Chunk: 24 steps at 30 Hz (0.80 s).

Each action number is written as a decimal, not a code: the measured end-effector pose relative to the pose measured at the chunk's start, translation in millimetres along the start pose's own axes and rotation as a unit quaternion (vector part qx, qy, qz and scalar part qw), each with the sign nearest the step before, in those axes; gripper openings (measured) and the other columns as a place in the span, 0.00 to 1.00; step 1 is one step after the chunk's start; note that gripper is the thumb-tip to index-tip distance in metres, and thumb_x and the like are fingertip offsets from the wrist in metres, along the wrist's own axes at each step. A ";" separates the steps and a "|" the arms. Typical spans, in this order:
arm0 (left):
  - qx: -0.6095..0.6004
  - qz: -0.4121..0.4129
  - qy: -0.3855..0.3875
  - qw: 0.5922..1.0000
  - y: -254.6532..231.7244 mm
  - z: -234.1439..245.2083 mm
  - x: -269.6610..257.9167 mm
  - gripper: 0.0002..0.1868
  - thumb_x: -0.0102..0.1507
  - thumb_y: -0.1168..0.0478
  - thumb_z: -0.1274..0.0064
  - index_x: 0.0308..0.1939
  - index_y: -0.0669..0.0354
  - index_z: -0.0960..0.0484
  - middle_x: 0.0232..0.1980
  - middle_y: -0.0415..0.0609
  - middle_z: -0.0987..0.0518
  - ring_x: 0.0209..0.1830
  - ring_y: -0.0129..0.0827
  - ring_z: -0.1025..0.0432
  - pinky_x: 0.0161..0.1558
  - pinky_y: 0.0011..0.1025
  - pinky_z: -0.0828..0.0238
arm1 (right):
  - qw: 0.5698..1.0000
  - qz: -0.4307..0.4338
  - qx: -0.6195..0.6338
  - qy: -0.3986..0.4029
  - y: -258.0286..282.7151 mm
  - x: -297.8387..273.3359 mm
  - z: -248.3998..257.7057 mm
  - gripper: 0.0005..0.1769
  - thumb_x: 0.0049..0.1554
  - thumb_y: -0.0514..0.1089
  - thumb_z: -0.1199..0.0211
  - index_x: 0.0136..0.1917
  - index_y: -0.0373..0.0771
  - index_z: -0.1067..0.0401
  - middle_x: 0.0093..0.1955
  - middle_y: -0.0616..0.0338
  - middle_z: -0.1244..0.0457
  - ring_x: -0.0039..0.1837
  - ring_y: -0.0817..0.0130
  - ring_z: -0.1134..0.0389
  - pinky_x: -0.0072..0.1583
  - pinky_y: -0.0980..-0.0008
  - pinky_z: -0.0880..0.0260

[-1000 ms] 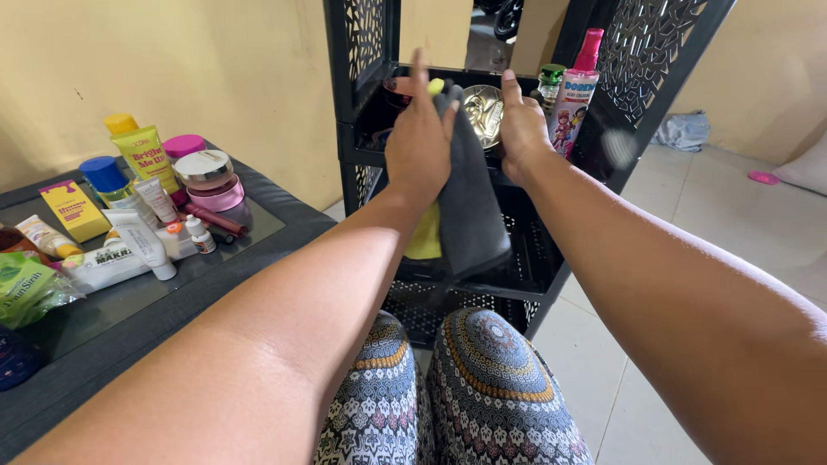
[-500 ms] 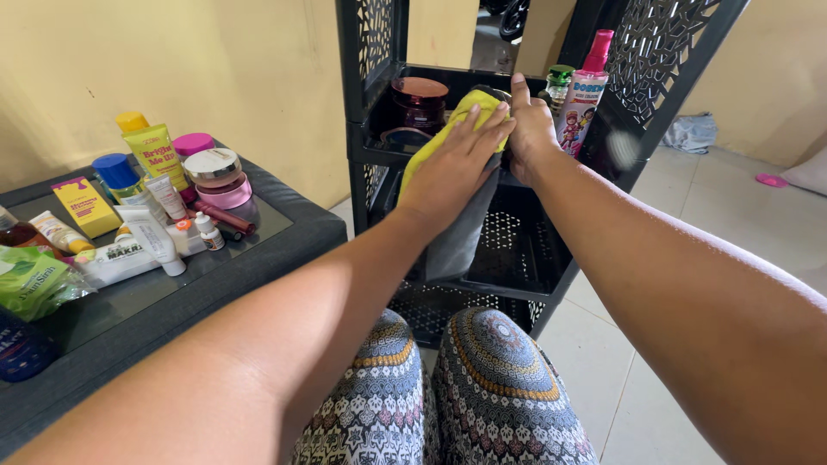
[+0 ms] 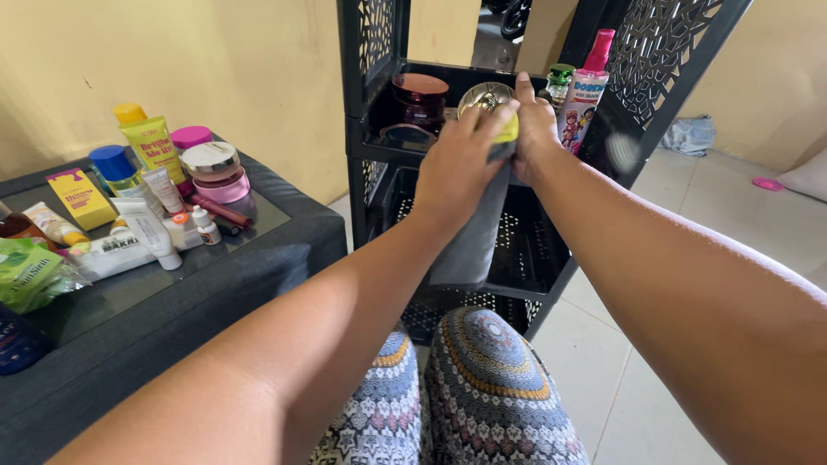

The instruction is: The person sits on the floor and wipes several cosmetic containers with a yellow cloth, then places them on a black metal shelf. They handle bottles, jars, and tubes one at a time, arranging them on the shelf.

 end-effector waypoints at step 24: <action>0.057 -0.047 0.026 0.997 12.0 1.4 32.2 0.23 0.55 0.63 0.36 0.54 0.47 0.20 0.56 0.42 0.27 0.52 0.49 0.29 0.50 0.42 0.25 | 0.994 0.031 0.064 0.078 5.3 -4.7 -10.5 0.29 0.63 0.67 0.48 0.59 0.41 0.30 0.51 0.55 0.30 0.50 0.60 0.26 0.48 0.54 0.21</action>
Point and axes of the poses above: each hand's wrist, its own x-axis towards the middle knuckle, its own z-axis out of the back of the hand, y = z × x, the point moved 7 cm from there along x, towards the middle knuckle
